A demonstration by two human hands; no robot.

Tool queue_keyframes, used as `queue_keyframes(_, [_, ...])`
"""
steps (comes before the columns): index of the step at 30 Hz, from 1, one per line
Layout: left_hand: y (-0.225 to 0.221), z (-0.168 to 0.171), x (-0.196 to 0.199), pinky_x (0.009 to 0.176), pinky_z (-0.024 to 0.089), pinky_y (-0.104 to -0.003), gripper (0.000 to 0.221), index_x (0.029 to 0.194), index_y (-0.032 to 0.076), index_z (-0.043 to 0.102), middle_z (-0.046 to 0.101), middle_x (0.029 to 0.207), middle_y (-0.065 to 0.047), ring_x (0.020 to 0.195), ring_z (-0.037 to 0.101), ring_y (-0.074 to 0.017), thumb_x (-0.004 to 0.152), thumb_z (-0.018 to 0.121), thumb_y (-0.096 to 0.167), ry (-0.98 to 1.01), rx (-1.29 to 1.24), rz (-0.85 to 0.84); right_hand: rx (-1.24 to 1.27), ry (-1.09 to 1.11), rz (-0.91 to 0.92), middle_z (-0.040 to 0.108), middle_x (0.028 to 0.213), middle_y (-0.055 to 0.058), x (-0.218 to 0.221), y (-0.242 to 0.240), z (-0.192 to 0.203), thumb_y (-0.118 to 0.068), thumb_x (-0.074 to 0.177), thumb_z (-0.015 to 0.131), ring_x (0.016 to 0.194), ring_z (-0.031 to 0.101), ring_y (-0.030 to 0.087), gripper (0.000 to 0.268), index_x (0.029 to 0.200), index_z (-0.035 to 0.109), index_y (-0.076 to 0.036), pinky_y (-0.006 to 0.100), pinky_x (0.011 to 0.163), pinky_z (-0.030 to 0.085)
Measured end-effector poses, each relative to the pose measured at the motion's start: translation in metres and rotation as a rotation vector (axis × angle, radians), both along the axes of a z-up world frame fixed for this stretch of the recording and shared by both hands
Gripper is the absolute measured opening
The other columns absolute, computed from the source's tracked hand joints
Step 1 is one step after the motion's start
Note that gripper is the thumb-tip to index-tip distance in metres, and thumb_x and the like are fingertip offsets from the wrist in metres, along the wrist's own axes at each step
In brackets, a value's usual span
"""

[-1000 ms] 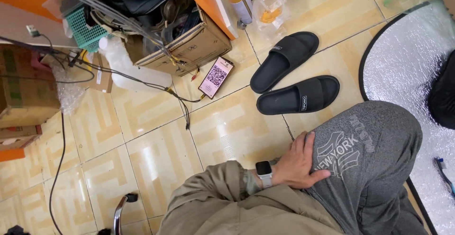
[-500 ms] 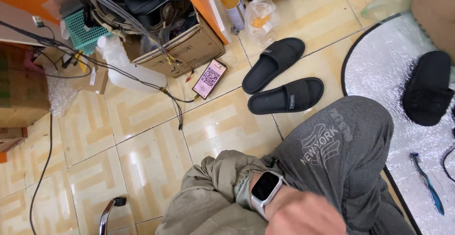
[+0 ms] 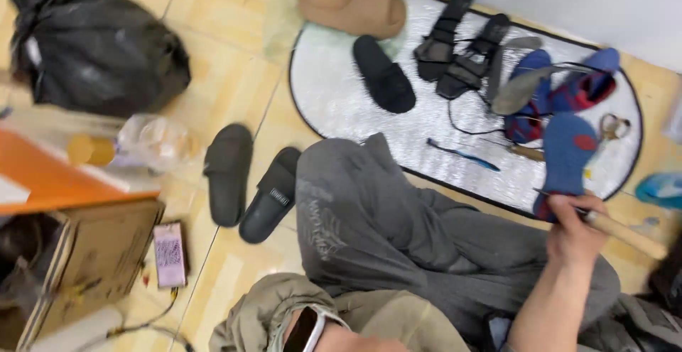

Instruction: The person is trimming and carving a blue foam shoe insole using nail clippers and a specialized carving tool to shape it.

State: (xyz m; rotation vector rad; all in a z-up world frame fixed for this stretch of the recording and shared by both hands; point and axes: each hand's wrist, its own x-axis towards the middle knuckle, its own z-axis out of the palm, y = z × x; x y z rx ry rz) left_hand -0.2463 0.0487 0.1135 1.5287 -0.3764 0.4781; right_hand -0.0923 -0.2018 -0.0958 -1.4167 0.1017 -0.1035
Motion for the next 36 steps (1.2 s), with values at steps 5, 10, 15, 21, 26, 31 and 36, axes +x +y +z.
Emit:
queue_keyframes(5, [-0.012,-0.036,0.102,0.077,0.037,-0.027,0.032,0.105,0.0,0.037,0.039,0.108,-0.011,0.092,0.041,-0.0174,0.075,0.042,0.008,0.482,-0.29,-0.029,0.293,-0.15,0.204,0.05,0.075,0.005,-0.012,0.035,0.052,0.005,0.063,0.056,0.063,0.049,0.012,0.014,0.07,0.051,-0.006,0.02,0.06,0.043])
queue_keyframes(10, [-0.037,-0.108,0.135,0.089,0.026,-0.032,0.044,0.121,0.005,0.026,0.036,0.117,-0.012,0.106,0.036,-0.0222,0.081,0.038,0.018,0.783,-0.991,-0.405,0.273,-0.124,0.404,0.054,0.069,0.01,-0.024,0.049,0.081,0.002,0.056,0.062,0.059,0.051,0.017,0.012,0.06,0.053,-0.005,0.027,0.059,0.041])
queue_keyframes(15, [-0.044,-0.093,0.158,0.087,0.034,-0.045,0.05,0.124,0.008,0.022,0.034,0.116,-0.026,0.105,0.038,-0.037,0.077,0.033,0.021,0.642,-1.328,-0.65,0.19,-0.124,0.639,0.054,0.061,0.008,-0.025,0.06,0.101,0.002,0.058,0.063,0.055,0.046,0.017,0.013,0.056,0.051,-0.003,0.026,0.053,0.037])
queue_keyframes(21, [-0.034,-0.079,0.157,0.083,0.035,-0.052,0.084,0.127,0.005,0.019,0.032,0.12,-0.023,0.104,0.038,-0.0385,0.069,0.018,0.067,0.649,-1.302,-0.673,0.111,-0.075,0.56,0.056,0.066,0.01,-0.023,0.06,0.103,0.004,0.055,0.062,0.057,0.049,0.018,0.014,0.054,0.05,-0.003,0.026,0.055,0.039])
queue_keyframes(26, [-0.033,-0.074,0.156,0.076,0.041,-0.047,0.067,0.122,0.003,0.022,0.044,0.103,-0.02,0.094,0.046,-0.0358,0.077,0.03,0.051,0.576,-1.281,-0.577,-0.032,-0.075,0.463,0.043,0.11,0.018,-0.018,0.057,0.111,-0.008,0.056,0.061,0.099,0.044,0.028,0.009,0.053,0.054,-0.005,0.038,0.084,0.036])
queue_keyframes(31, [-0.038,-0.077,0.153,0.08,0.04,-0.047,0.066,0.123,0.002,0.021,0.043,0.104,-0.02,0.098,0.045,-0.0363,0.078,0.029,0.049,0.572,-1.233,-0.579,-0.234,-0.302,0.192,0.056,0.077,0.006,-0.019,0.066,0.124,-0.003,0.055,0.061,0.085,0.047,0.02,0.013,0.059,0.05,-0.008,0.032,0.078,0.039])
queue_keyframes(36, [-0.046,-0.077,0.151,0.084,0.038,-0.046,0.068,0.123,0.002,0.019,0.044,0.103,-0.02,0.099,0.044,-0.0367,0.077,0.025,0.051,0.602,-1.185,-0.557,-0.268,-0.374,0.143,0.057,0.072,0.006,-0.017,0.087,0.138,0.004,0.056,0.061,0.081,0.046,0.018,0.017,0.06,0.048,-0.006,0.032,0.076,0.045])
